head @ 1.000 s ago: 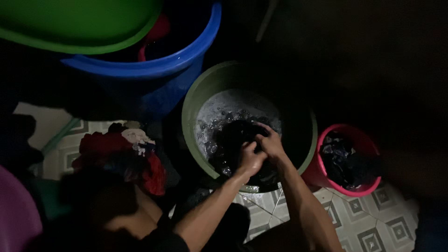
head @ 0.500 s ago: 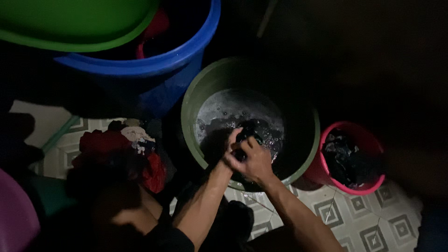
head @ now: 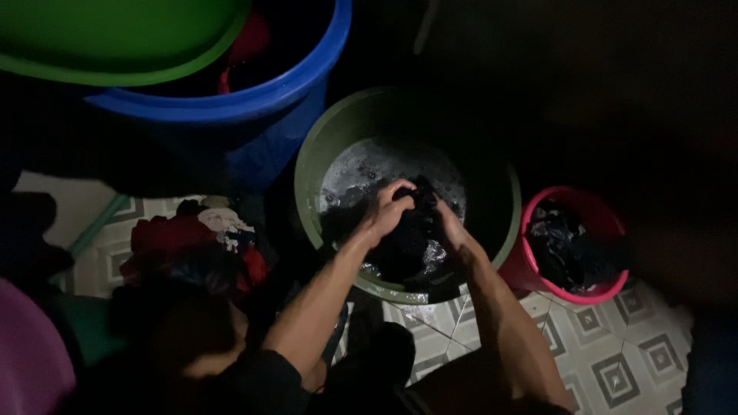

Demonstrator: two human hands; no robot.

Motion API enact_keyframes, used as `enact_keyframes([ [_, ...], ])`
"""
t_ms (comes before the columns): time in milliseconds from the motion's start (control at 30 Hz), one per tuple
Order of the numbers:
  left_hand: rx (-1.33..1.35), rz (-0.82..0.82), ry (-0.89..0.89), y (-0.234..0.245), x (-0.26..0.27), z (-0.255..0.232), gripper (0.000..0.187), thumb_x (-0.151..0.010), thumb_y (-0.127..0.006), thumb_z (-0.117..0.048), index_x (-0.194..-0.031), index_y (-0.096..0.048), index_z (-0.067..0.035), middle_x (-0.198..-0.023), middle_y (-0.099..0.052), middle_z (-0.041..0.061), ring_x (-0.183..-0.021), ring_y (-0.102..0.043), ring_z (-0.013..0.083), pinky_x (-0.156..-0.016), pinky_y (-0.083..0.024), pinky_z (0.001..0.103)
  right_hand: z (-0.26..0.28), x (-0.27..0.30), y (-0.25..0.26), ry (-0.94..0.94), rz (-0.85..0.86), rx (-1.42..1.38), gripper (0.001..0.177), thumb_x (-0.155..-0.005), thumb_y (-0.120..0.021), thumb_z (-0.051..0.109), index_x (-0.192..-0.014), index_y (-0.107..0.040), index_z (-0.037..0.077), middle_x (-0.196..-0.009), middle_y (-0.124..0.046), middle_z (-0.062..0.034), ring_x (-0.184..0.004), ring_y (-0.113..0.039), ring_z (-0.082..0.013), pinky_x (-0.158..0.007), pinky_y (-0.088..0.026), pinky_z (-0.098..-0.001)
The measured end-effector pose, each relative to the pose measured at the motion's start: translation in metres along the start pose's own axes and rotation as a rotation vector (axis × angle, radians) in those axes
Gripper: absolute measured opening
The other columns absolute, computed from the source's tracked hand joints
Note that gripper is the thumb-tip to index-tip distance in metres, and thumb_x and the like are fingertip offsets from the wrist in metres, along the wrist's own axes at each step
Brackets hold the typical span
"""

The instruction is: The person washes dark clothing by hand in a green basin filled with soapy water, scrubbing the fabric between their hands, and then transfers the items to a basket.

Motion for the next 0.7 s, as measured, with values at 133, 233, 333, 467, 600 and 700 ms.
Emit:
enact_keyframes([
  [133,-0.173,0.080,-0.251,-0.006,0.000,-0.051,0.038,-0.080,-0.063,-0.011,-0.118,-0.069,-0.012,-0.116,-0.068,0.005,-0.111,-0.065,0.0226,-0.099,-0.050,0.038,0.061,0.016,-0.021,0.156,0.079,-0.193,0.056,-0.098,-0.050,0.045,-0.142,-0.054,0.010,-0.133,-0.059,-0.0099,-0.117,-0.057,-0.0247,-0.100,-0.046,-0.0417],
  [233,-0.386,0.019,-0.426,-0.004,0.020,-0.085,0.043,-0.074,-0.071,-0.007,-0.117,-0.072,-0.010,-0.117,-0.062,0.013,-0.117,-0.060,0.0317,-0.103,-0.046,0.044,0.128,0.046,-0.027,0.277,-0.105,0.046,0.044,-0.096,-0.057,0.035,-0.134,-0.059,0.012,-0.118,-0.065,-0.0052,-0.102,-0.062,-0.0199,-0.087,-0.050,-0.0370],
  [333,-0.499,-0.024,-0.380,0.002,0.039,-0.100,0.050,-0.078,-0.073,-0.010,-0.127,-0.066,-0.015,-0.120,-0.060,0.014,-0.115,-0.063,0.0347,-0.100,-0.051,0.043,0.198,0.086,-0.049,0.604,-0.297,0.554,0.031,-0.096,-0.064,0.024,-0.123,-0.067,0.009,-0.102,-0.072,-0.0010,-0.084,-0.067,-0.0149,-0.074,-0.053,-0.0304],
  [467,-0.538,-0.257,-0.574,0.024,0.066,-0.121,0.066,-0.077,-0.077,-0.010,-0.137,-0.050,-0.016,-0.125,-0.059,0.018,-0.118,-0.059,0.0408,-0.097,-0.049,0.046,0.228,0.132,-0.032,0.827,-0.442,0.291,0.018,-0.104,-0.067,0.014,-0.117,-0.065,0.003,-0.096,-0.069,-0.0028,-0.080,-0.062,-0.0118,-0.072,-0.051,-0.0257],
  [600,-0.456,-0.307,-0.302,0.068,0.050,-0.064,0.070,-0.078,-0.069,-0.006,-0.144,-0.046,-0.015,-0.117,-0.063,0.017,-0.112,-0.063,0.0391,-0.094,-0.050,0.047,0.237,0.170,0.001,0.935,-0.486,0.278,0.017,-0.106,-0.062,0.010,-0.119,-0.063,-0.001,-0.102,-0.068,-0.0081,-0.091,-0.062,-0.0161,-0.082,-0.051,-0.0310],
  [700,-0.619,-0.340,-0.262,0.094,0.033,-0.046,0.054,-0.082,-0.067,-0.011,-0.135,-0.057,-0.009,-0.116,-0.064,0.019,-0.110,-0.063,0.0384,-0.096,-0.051,0.046,0.234,0.182,0.030,0.804,-0.652,0.532,0.023,-0.102,-0.060,0.011,-0.123,-0.063,0.002,-0.099,-0.070,-0.0133,-0.089,-0.067,-0.0216,-0.081,-0.053,-0.0342],
])
Point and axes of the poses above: each hand's wrist, its own x-axis away from the middle knuckle, its own y-axis out of the back of the hand, z = x × y, the point moved 10 cm from there along -x, towards the middle knuckle
